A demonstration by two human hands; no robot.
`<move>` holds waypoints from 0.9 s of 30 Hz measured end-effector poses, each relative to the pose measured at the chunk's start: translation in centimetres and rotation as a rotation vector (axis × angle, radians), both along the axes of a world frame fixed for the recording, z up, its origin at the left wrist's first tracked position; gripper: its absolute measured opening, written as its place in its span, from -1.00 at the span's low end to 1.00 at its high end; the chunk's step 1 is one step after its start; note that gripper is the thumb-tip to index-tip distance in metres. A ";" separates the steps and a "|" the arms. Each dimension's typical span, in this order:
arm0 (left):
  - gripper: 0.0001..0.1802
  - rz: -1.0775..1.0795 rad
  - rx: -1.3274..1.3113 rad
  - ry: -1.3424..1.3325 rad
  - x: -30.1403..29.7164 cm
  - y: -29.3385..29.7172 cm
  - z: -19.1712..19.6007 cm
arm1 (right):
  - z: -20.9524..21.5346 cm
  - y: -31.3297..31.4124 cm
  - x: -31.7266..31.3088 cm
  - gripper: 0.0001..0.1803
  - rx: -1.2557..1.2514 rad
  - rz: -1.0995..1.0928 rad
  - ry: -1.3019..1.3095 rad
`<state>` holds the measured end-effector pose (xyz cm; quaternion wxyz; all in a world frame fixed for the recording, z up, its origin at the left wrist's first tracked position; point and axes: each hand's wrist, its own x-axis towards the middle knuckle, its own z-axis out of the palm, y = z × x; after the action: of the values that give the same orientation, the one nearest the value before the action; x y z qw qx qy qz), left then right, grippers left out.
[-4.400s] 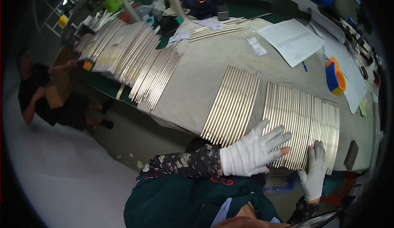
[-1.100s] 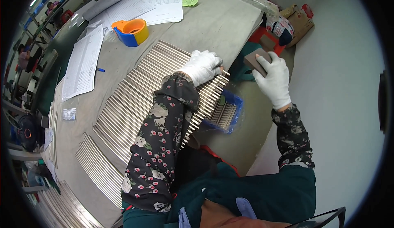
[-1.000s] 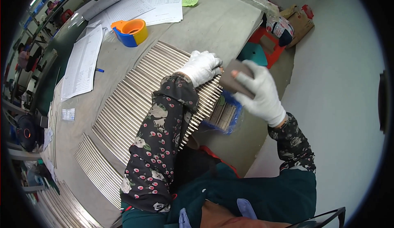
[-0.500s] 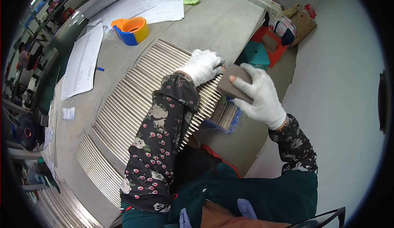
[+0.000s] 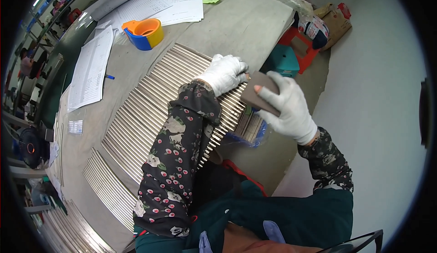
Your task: Sanding the ends of thin rods using a sanding block on a workbench.
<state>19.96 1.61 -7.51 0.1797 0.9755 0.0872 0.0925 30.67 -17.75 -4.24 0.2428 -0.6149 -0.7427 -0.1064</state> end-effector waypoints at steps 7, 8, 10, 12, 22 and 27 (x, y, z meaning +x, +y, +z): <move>-0.76 0.038 -0.001 0.058 0.1 0.1 0.1 | -0.1 0.0 0.5 -0.47 0.017 -0.181 -0.071; -0.76 0.034 -0.004 0.060 0.1 0.0 0.0 | -0.4 -0.2 -0.2 -0.46 -0.026 -0.062 -0.052; -0.77 0.023 -0.007 0.040 0.2 -0.3 0.3 | -0.8 0.2 2.8 -0.44 0.009 -0.386 -0.176; -0.79 0.009 -0.053 0.037 0.2 -0.1 0.6 | -0.9 0.2 4.8 -0.43 0.001 -0.553 -0.158; -0.89 0.020 -0.110 -0.071 -0.2 -0.4 0.0 | -2.0 -0.5 5.0 -0.51 0.019 -0.483 -0.107; -0.89 0.038 -0.117 -0.080 -0.4 -0.5 0.2 | -2.6 -0.8 4.3 -0.50 0.010 -0.426 -0.066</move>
<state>19.59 1.12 -7.32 0.2380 0.9570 0.1036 0.1297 35.00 -18.56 -6.81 0.1935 -0.7530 -0.6030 -0.1790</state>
